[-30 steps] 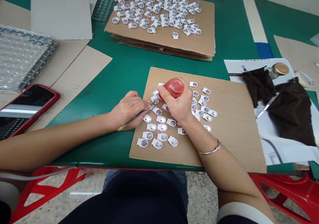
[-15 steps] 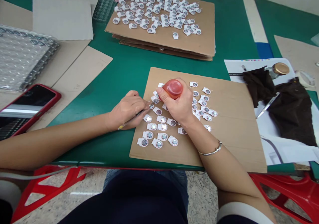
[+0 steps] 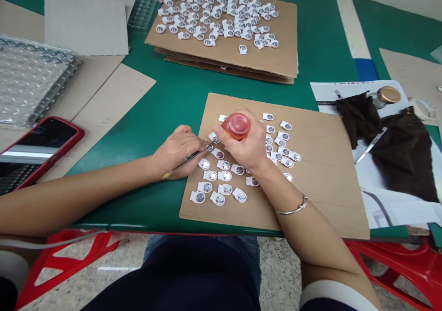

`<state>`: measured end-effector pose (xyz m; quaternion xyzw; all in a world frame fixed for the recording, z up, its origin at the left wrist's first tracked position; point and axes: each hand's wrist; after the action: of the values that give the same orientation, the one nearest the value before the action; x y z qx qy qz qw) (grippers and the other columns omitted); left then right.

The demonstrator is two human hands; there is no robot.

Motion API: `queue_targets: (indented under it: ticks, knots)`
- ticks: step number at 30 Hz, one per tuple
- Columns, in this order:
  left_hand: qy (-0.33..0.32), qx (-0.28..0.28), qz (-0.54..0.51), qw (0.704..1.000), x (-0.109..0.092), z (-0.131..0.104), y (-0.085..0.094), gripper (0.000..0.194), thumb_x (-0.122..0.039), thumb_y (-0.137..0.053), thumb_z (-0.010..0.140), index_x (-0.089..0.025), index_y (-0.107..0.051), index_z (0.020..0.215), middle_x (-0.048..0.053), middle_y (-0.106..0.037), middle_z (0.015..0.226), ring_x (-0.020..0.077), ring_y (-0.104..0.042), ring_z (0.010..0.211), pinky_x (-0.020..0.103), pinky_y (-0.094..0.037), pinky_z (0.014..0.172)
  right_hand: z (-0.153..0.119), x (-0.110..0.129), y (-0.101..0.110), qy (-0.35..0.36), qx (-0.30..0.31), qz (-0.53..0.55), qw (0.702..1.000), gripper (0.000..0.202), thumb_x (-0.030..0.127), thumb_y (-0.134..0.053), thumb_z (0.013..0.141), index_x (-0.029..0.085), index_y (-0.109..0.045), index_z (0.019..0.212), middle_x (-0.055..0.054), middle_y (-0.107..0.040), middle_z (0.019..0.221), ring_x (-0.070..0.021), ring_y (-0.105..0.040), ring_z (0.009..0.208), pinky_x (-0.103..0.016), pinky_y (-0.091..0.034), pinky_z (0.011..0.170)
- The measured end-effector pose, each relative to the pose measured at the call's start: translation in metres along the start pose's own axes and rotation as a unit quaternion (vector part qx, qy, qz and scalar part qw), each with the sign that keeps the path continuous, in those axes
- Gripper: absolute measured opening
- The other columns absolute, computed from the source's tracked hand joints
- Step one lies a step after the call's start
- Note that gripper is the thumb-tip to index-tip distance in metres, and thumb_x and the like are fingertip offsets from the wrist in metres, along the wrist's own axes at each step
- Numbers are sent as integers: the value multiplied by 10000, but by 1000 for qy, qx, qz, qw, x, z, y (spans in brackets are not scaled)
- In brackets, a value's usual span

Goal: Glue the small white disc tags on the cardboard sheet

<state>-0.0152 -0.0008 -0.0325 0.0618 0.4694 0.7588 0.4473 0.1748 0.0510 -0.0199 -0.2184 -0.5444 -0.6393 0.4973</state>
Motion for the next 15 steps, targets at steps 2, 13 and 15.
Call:
queue_targets:
  ticks: [2, 13, 15]
  knots:
    - [0, -1, -10, 1000, 0, 0, 1, 65, -114, -503, 801, -123, -466, 748, 27, -581, 700, 128, -537, 637, 328, -361, 688, 0, 0, 0, -4, -4, -2, 1000, 439, 566, -619, 701, 160, -538, 849, -53, -556, 877, -104, -538, 836, -315, -506, 827]
    - [4, 2, -20, 1000, 2, -2, -1, 89, -150, -469, 832, -126, -468, 746, 34, -575, 681, 128, -526, 623, 330, -364, 712, -3, -1, -1, 0, -34, 15, 999, 426, 560, -594, 727, 152, -526, 826, -45, -545, 787, -114, -571, 811, -326, -517, 812]
    - [7, 4, -20, 1000, 2, -2, -1, 92, -154, -468, 833, -127, -474, 745, 35, -572, 677, 129, -528, 626, 330, -364, 717, -2, -2, -2, 5, -35, 9, 999, 436, 560, -601, 721, 144, -525, 826, -45, -544, 779, -115, -573, 806, -323, -521, 798]
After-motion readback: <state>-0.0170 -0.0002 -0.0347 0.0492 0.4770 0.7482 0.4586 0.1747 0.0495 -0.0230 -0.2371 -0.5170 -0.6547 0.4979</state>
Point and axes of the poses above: each hand's wrist, its own z-axis towards the middle knuckle, its own y-axis out of the back of the hand, x = y × z
